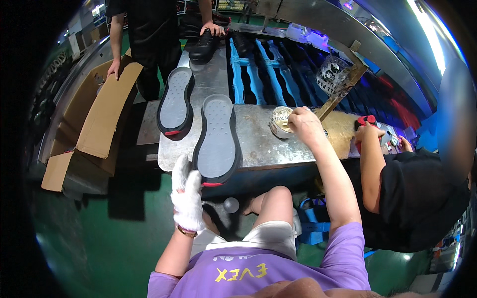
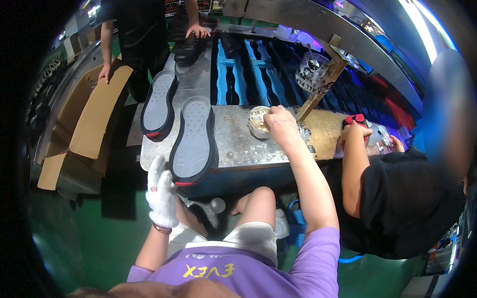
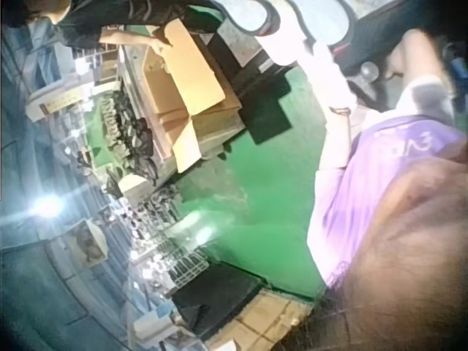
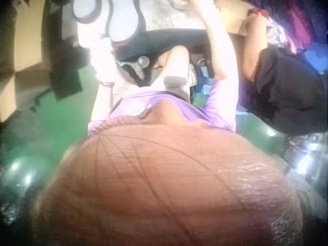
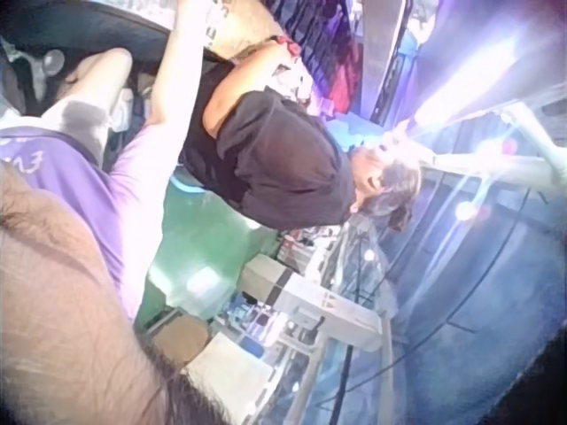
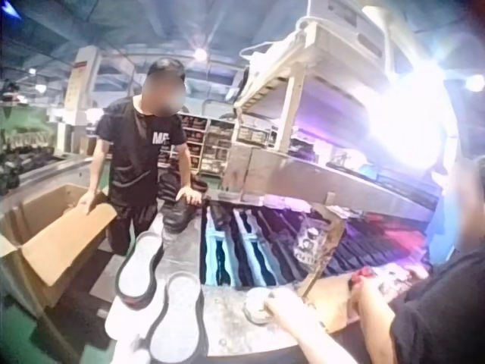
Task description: The person applies glue to the sole of a shoe using a small brush. They repeatedly dip the brush into a container and spread the adhesive along the edges of the sole, then place the shoe on a metal table.
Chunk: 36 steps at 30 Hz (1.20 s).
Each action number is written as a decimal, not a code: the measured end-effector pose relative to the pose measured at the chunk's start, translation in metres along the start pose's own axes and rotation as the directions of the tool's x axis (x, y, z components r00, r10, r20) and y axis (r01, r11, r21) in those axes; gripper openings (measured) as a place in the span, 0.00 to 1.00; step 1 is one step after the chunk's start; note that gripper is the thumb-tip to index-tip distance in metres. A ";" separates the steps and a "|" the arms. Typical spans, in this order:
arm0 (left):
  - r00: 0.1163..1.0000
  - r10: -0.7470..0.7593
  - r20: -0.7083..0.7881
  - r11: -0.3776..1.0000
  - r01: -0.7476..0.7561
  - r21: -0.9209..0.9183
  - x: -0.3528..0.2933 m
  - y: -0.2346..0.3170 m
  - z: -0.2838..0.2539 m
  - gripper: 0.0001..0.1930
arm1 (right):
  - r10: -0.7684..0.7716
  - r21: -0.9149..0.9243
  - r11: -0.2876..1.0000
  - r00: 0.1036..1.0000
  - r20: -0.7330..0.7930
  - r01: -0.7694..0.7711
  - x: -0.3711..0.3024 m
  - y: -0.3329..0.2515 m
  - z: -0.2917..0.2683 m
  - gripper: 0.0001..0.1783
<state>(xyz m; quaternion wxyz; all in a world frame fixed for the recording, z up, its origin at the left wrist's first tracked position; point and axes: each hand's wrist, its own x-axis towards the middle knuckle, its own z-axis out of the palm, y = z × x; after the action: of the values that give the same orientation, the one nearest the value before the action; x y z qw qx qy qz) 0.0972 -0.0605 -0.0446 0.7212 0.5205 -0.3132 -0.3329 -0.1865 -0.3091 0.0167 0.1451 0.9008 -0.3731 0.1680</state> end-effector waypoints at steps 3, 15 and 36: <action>0.940 -0.331 0.083 0.850 0.335 -0.406 0.025 -0.018 -0.007 0.20 | 0.073 0.093 0.993 0.997 -0.040 -0.069 0.000 -0.009 -0.023 0.05; 0.661 -0.547 0.514 0.385 0.744 -0.546 0.057 -0.021 0.036 0.12 | 0.054 0.089 0.995 0.987 -0.151 -0.041 -0.024 0.004 -0.011 0.05; 0.997 0.068 0.037 0.960 -0.076 0.271 -0.057 0.019 0.012 0.20 | 0.260 0.734 0.679 0.932 -0.253 0.010 -0.103 -0.204 -0.076 0.08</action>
<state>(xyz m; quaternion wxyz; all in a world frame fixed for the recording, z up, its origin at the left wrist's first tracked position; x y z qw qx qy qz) 0.0573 -0.0166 -0.0287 0.6501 0.5982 -0.3846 -0.2676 -0.1227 -0.0772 0.0154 -0.1728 0.8136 -0.3071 0.4625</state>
